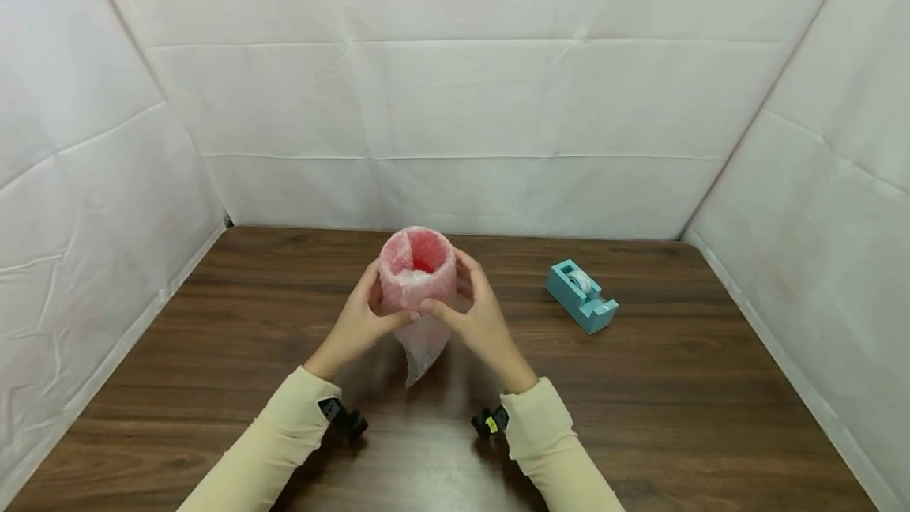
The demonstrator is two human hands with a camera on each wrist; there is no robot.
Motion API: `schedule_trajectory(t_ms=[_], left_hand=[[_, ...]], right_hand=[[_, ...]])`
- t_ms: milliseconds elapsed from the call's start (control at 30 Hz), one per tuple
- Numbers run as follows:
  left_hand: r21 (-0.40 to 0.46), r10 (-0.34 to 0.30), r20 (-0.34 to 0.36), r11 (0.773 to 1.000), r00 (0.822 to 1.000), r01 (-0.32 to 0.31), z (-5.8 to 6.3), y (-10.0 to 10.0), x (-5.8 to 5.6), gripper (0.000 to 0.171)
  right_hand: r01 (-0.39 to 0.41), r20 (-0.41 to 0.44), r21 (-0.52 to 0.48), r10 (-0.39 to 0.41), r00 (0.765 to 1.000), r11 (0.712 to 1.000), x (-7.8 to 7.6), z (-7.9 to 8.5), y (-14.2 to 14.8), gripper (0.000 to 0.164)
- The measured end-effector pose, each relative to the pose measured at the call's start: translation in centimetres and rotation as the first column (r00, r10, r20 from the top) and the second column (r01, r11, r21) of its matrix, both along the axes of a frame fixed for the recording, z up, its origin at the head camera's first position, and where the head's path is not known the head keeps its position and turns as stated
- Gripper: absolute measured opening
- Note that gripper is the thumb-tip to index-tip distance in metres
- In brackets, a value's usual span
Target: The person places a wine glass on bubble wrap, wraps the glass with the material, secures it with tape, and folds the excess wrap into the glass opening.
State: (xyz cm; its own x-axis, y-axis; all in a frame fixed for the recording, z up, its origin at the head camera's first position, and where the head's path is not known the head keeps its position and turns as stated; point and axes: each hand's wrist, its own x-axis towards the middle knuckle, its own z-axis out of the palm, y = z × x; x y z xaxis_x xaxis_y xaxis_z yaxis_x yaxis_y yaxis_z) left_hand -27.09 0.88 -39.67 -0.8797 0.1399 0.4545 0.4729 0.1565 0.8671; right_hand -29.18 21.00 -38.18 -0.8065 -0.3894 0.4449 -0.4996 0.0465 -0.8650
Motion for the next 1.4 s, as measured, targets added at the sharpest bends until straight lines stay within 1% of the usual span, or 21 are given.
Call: schedule_trajectory(t_ms=[100, 233, 367, 467, 567, 733, 900, 1033, 1133, 1267, 1367, 1400], left_hand=[[-0.025, 0.011, 0.001, 1.0, 1.0, -0.011, 0.1, -0.1, -1.0, 0.09], [-0.091, 0.064, -0.013, 0.994, 0.998, -0.065, 0.2, -0.3, -2.2, 0.089], [-0.163, 0.123, -0.017, 0.979, 0.992, -0.124, 0.2, -0.4, -3.4, 0.087], [-0.18, 0.136, -0.003, 0.974, 0.991, -0.135, 0.1, -0.5, -4.2, 0.083], [-0.173, 0.14, 0.012, 0.976, 0.99, -0.136, 0.1, -0.5, -4.9, 0.081], [-0.19, 0.164, 0.007, 0.969, 0.986, -0.159, 0.0, -0.4, -5.9, 0.08], [-0.239, 0.196, -0.003, 0.952, 0.981, -0.191, -0.3, -0.5, -6.7, 0.081], [-0.248, 0.201, 0.014, 0.95, 0.979, -0.191, -0.6, -0.3, -7.1, 0.081], [-0.255, 0.209, 0.007, 0.946, 0.978, -0.2, -0.8, -0.1, -7.5, 0.077], [-0.269, 0.236, -0.014, 0.935, 0.972, -0.231, -1.0, 0.4, -7.9, 0.071], [-0.271, 0.251, -0.006, 0.931, 0.968, -0.243, -0.9, 0.6, -8.1, 0.071], [-0.273, 0.252, -0.004, 0.931, 0.968, -0.243, -0.8, 0.7, -8.2, 0.071]], right_hand=[[0.015, 0.003, 0.013, -0.015, 1.0, 1.0, -0.9, 0.1, 0.0, 0.074], [0.027, 0.014, 0.018, -0.027, 1.0, 0.999, -2.2, 0.1, -0.3, 0.072], [0.051, 0.027, 0.034, -0.052, 0.998, 0.998, -3.5, 0.0, -0.5, 0.071], [0.069, 0.034, 0.05, -0.071, 0.997, 0.996, -4.4, -0.3, -0.8, 0.071], [0.088, 0.038, 0.057, -0.09, 0.995, 0.994, -5.2, -0.6, -1.0, 0.072], [0.114, 0.039, 0.058, -0.116, 0.992, 0.992, -6.3, -1.1, -1.4, 0.073], [0.121, 0.055, 0.062, -0.124, 0.991, 0.991, -7.0, -1.6, -1.7, 0.073], [0.101, 0.085, 0.064, -0.107, 0.991, 0.993, -7.4, -1.7, -1.7, 0.074], [0.09, 0.117, 0.066, -0.097, 0.988, 0.994, -7.0, -1.1, -1.6, 0.073], [0.099, 0.136, 0.081, -0.11, 0.985, 0.992, -6.4, 0.0, -1.5, 0.07], [0.107, 0.129, 0.097, -0.119, 0.984, 0.989, -6.5, 0.3, -1.4, 0.07], [0.108, 0.129, 0.098, -0.12, 0.984, 0.989, -6.8, 0.1, -1.4, 0.07]])
